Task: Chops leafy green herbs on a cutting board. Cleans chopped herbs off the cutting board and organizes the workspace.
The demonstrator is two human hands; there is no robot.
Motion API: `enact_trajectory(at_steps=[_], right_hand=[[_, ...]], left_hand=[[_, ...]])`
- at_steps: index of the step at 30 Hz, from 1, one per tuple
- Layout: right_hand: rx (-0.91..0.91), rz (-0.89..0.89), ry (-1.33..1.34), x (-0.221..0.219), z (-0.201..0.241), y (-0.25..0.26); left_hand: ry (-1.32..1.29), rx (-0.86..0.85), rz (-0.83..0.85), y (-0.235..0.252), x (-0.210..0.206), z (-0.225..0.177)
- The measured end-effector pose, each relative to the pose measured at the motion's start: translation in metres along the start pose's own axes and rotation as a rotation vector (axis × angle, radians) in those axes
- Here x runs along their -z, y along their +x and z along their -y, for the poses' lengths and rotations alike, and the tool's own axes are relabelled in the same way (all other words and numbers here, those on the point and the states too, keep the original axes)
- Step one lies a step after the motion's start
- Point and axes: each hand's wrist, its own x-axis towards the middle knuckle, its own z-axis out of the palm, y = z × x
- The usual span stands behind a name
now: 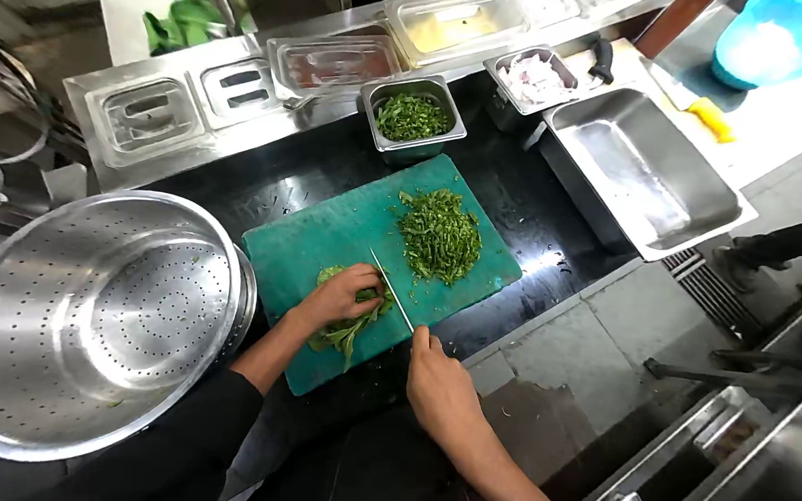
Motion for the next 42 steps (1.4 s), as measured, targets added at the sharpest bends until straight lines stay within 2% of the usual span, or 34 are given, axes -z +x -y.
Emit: enact_trajectory(at_steps=[6, 10, 15, 19, 23, 28, 32, 37, 42], right_hand=[[0.038, -0.067, 0.056, -0.015, 0.002, 0.046], [0.030, -0.003, 0.012, 0.003, 0.001, 0.016], [0.005, -0.021, 0.045, -0.013, 0.004, 0.043], [0.004, 0.019, 0.018, 0.003, 0.003, 0.014], [-0.013, -0.020, 0.067, -0.019, 0.005, 0.040], [0.014, 0.031, 0.033, -0.002, 0.004, 0.015], [0.009, -0.012, 0.100, -0.021, 0.006, 0.041], [0.028, 0.034, 0.082, -0.008, 0.005, 0.021], [0.012, 0.002, 0.139, -0.029, 0.010, 0.049]], left_hand=[[-0.016, -0.010, -0.035, -0.003, -0.002, 0.004], [-0.032, -0.045, -0.068, -0.006, -0.005, 0.010], [-0.090, -0.023, -0.086, -0.008, -0.008, 0.010], [-0.095, -0.036, -0.095, -0.010, -0.008, 0.013], [-0.136, -0.038, -0.143, -0.011, -0.011, 0.014], [-0.138, -0.047, -0.167, -0.014, -0.011, 0.016], [-0.164, -0.053, -0.182, -0.014, -0.014, 0.019], [-0.178, -0.052, -0.209, -0.015, -0.010, 0.019], [-0.115, -0.020, -0.209, -0.017, -0.011, 0.014]])
